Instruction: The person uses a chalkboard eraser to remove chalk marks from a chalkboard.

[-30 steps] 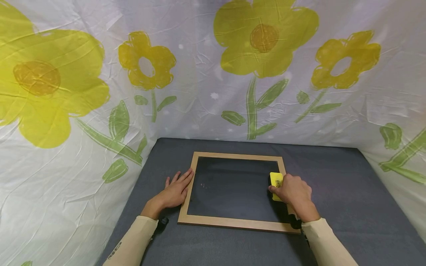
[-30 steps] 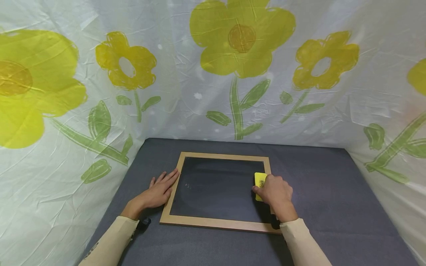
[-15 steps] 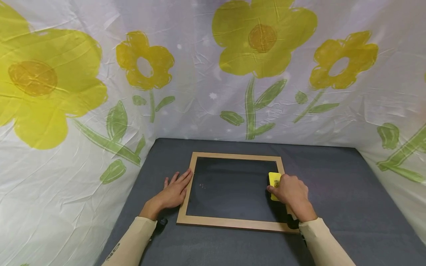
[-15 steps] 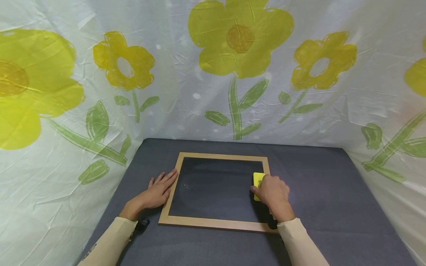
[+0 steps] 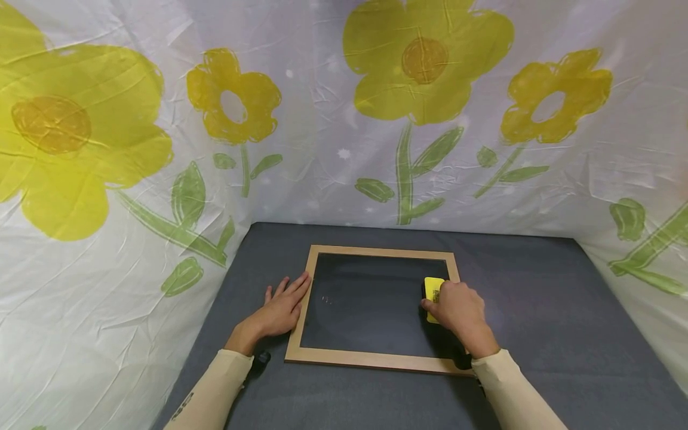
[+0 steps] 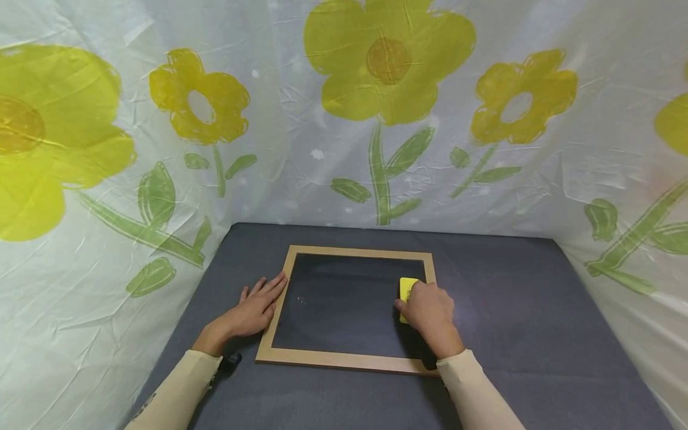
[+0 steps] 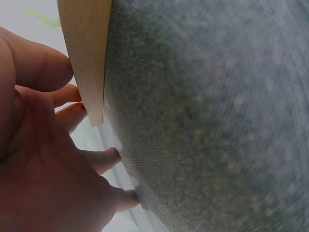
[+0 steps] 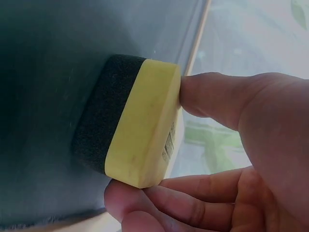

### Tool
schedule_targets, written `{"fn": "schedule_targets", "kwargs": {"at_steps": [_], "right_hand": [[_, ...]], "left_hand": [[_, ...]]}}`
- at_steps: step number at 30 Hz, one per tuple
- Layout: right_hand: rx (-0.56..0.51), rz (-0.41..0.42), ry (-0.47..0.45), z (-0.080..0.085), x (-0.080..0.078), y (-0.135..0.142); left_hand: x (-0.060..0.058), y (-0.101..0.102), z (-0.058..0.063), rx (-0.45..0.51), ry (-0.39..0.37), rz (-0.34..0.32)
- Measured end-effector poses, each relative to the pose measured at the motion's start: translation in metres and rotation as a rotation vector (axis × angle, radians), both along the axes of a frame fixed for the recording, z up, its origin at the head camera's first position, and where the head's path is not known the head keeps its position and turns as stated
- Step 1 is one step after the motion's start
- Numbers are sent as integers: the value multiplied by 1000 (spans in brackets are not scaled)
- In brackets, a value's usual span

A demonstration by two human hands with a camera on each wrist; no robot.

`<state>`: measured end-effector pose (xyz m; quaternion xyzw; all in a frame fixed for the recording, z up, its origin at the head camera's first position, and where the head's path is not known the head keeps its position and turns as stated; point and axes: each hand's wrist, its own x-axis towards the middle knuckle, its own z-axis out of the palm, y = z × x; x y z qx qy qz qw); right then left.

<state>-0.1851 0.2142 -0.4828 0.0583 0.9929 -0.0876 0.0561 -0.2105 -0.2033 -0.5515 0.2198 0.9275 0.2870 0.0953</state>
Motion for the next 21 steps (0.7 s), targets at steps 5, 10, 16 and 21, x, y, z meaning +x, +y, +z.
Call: {"fn": "schedule_targets", "kwargs": {"at_steps": [5, 10, 16, 21], "right_hand": [[3, 15, 14, -1, -1, -8], [12, 16, 15, -2, -2, -16], [15, 31, 27, -4, -3, -23], [24, 67, 55, -4, -3, -27]], "left_hand": [[0, 1, 2, -5, -15, 4], [-5, -1, -9, -16, 7, 12], [-14, -5, -31, -39, 39, 35], [-14, -5, -31, -40, 46, 36]]}}
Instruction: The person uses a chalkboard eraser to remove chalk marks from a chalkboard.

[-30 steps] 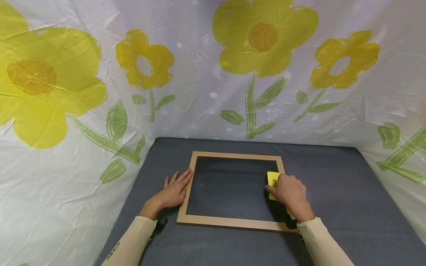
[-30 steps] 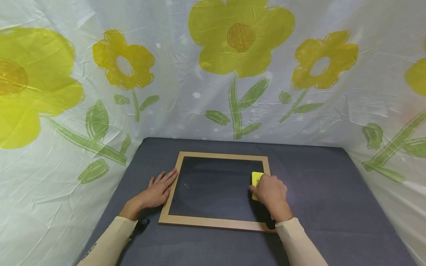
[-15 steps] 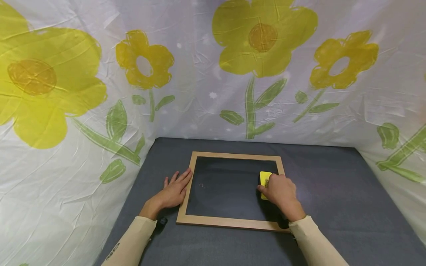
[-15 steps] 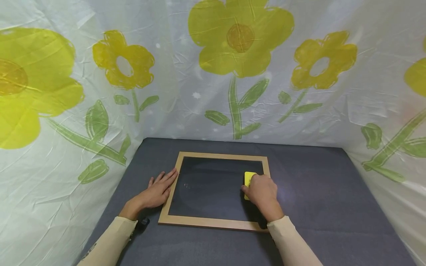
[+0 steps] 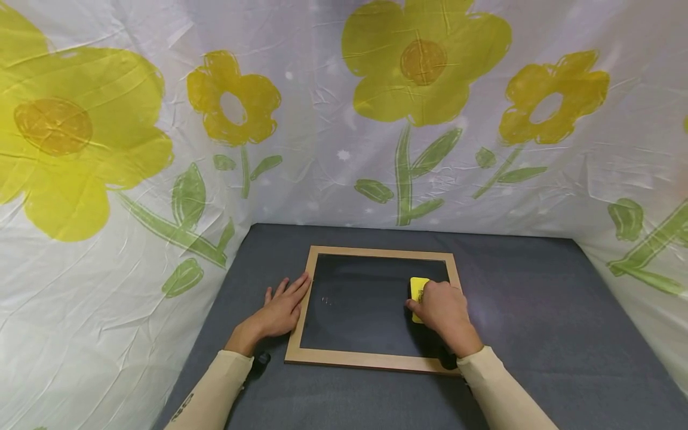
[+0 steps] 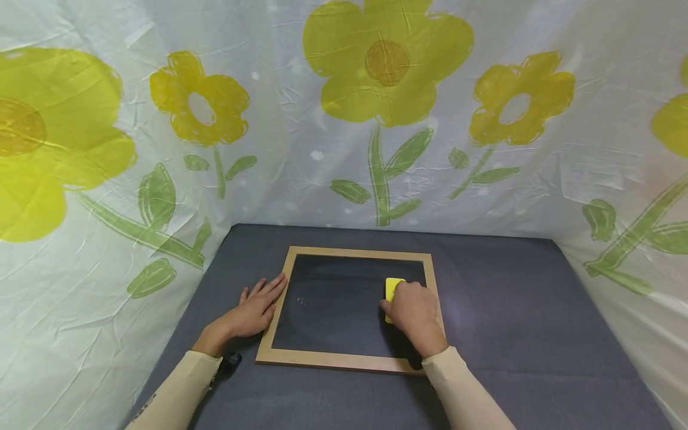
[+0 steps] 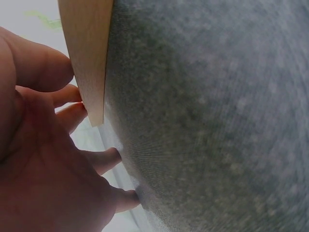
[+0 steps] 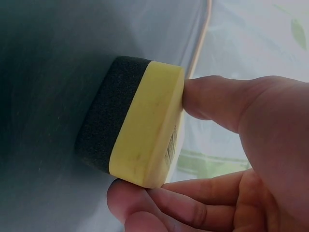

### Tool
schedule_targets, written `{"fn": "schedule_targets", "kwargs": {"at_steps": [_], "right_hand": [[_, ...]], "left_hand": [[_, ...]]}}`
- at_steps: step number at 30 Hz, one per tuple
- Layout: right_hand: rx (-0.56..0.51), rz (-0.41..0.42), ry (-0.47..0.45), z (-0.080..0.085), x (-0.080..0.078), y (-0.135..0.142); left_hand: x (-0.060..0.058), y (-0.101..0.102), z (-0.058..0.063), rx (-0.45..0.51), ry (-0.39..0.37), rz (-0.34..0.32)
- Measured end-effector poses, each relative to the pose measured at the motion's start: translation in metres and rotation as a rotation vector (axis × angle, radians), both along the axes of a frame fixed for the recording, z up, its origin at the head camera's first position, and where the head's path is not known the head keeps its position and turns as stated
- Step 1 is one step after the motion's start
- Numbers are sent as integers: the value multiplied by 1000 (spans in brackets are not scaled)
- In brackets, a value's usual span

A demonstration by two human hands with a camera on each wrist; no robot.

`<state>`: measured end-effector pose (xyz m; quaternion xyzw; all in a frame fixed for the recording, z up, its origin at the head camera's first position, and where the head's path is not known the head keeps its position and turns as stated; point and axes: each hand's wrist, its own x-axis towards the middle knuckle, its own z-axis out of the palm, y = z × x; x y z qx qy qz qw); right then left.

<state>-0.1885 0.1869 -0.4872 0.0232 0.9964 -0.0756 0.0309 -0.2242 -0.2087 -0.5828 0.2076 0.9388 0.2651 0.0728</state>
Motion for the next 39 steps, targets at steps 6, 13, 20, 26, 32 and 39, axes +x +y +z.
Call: {"fn": "schedule_targets", "kwargs": {"at_steps": [6, 13, 20, 26, 32, 39], "right_hand": [[24, 46, 36, 1, 1, -7], [-3, 21, 17, 3, -1, -18], [5, 4, -3, 2, -4, -29], [4, 10, -14, 2, -5, -36], [4, 36, 18, 1, -6, -41], [17, 54, 15, -1, -5, -48]], "left_hand": [[9, 4, 19, 27, -19, -20], [17, 11, 41, -19, -57, -19], [17, 13, 43, -100, -73, -8], [17, 13, 44, -96, -78, -7], [15, 10, 37, -26, -62, -21], [18, 12, 43, -22, -72, -16]]}}
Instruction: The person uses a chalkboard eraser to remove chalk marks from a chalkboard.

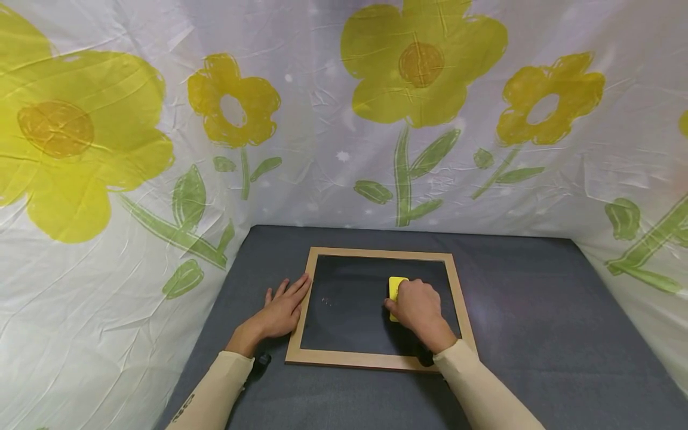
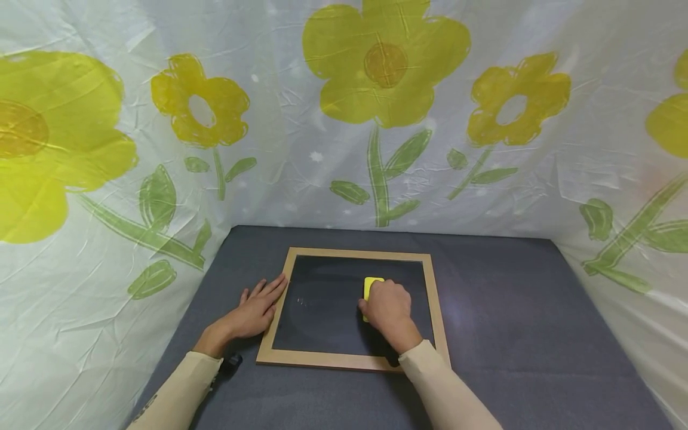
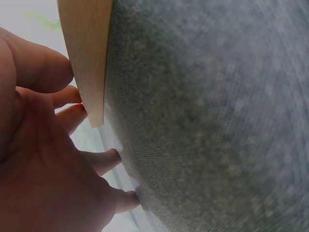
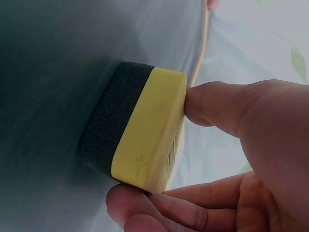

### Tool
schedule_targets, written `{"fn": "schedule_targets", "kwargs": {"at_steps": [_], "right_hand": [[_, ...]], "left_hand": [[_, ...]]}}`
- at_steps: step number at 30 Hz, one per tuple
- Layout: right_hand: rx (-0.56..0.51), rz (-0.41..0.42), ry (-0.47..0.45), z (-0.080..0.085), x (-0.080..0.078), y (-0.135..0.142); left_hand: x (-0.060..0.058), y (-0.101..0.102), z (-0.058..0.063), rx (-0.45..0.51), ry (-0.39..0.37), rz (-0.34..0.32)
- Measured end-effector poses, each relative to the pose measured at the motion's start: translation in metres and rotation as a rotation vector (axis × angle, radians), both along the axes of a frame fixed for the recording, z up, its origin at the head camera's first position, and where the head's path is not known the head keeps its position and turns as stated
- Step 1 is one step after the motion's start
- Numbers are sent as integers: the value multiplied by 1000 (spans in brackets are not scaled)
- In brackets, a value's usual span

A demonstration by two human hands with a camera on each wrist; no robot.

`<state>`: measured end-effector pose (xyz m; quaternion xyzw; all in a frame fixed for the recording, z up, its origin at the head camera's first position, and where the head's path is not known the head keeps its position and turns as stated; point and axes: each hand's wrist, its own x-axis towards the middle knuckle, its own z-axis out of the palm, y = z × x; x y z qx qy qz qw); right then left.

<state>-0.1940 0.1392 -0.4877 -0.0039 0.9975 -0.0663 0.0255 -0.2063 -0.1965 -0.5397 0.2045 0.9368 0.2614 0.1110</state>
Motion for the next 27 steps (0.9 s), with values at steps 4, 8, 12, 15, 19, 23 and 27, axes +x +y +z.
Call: {"fn": "schedule_targets", "kwargs": {"at_steps": [4, 8, 12, 15, 19, 23, 27], "right_hand": [[6, 5, 3, 0, 0, -5], [3, 14, 4, -1, -1, -12], [-4, 20, 0, -1, -1, -18], [-2, 22, -1, -1, -2, -23], [3, 26, 1, -1, -3, -28], [3, 35, 12, 0, -3, -33], [5, 49, 14, 0, -2, -39]], "left_hand": [[-1, 0, 0, -57, -8, 5], [0, 0, 0, -58, -4, 8], [1, 1, -1, -16, 0, 8], [1, 1, -1, -7, 2, 7], [0, 1, 0, -46, 0, 7], [-1, 1, 0, -70, 6, 4], [0, 0, 1, -52, 4, 1]]}}
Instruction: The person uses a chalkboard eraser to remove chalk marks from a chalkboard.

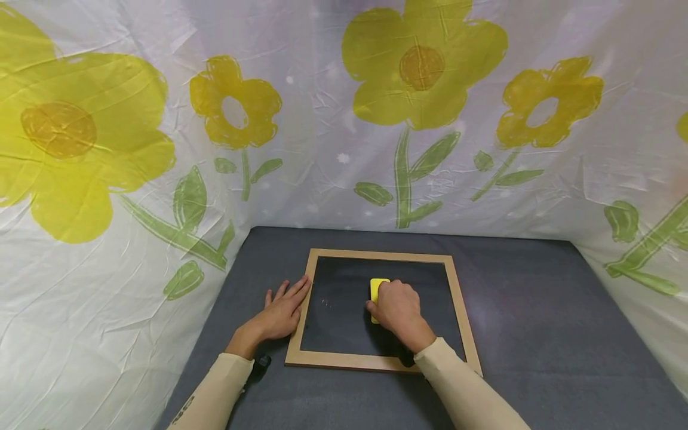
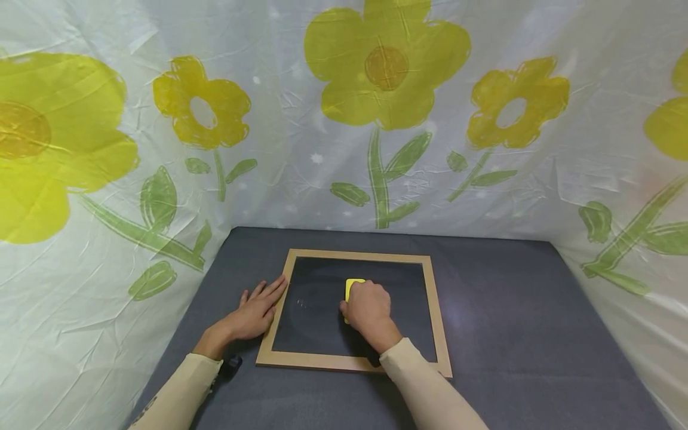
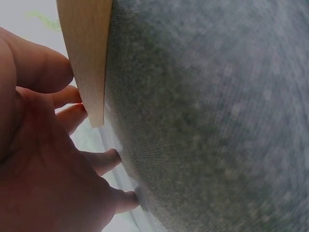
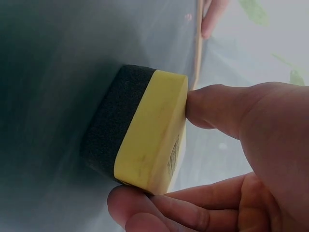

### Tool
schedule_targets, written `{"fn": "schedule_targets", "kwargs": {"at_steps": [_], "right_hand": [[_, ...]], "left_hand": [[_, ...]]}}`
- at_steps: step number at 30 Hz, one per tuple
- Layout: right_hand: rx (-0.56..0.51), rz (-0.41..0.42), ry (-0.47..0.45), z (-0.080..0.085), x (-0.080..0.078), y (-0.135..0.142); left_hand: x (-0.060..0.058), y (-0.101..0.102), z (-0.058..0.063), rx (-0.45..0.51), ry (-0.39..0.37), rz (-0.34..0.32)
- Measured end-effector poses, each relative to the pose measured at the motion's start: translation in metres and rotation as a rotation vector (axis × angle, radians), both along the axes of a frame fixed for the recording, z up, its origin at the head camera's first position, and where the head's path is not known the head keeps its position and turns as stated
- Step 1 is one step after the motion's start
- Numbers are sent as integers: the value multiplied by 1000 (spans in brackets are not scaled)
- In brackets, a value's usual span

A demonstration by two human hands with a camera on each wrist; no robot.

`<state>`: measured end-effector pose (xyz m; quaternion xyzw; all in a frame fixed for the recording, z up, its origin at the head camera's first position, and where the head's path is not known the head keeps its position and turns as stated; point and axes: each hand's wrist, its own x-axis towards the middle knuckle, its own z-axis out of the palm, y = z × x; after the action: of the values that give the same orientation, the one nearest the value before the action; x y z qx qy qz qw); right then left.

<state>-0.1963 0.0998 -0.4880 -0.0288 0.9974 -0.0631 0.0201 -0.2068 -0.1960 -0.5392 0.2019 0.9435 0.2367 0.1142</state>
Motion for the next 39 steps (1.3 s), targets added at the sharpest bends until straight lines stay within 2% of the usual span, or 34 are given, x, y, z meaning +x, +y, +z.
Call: {"fn": "schedule_targets", "kwargs": {"at_steps": [3, 9, 11, 15, 19, 22, 24, 26, 30, 35, 39], "right_hand": [[0, 8, -9, 0, 0, -6], [-5, 18, -23, 1, -1, -17], [-4, 22, -27, 1, -1, -19], [4, 28, -30, 1, -2, -24], [-3, 37, -22, 1, -2, -27], [-10, 42, -23, 2, -2, -30], [-14, 44, -27, 1, -2, -33], [-16, 46, -29, 1, -2, -36], [-20, 51, -31, 0, -3, -42], [-13, 61, -34, 0, -3, -48], [-11, 69, -35, 2, -3, -52]], "left_hand": [[-1, -2, -4, 45, -1, 2], [-8, -9, -27, 105, 34, 5], [-7, -8, -24, 106, 38, -1], [-2, -3, -7, 40, 6, 5], [-4, -4, -12, 42, 13, 6], [-9, -8, -27, 96, 46, 0], [-9, -9, -28, 100, 46, -5], [-12, -12, -37, 109, 69, -6], [-11, -11, -34, 116, 68, -4], [-5, -8, -22, 133, 47, -5], [-6, -9, -24, 124, 49, -5]]}}
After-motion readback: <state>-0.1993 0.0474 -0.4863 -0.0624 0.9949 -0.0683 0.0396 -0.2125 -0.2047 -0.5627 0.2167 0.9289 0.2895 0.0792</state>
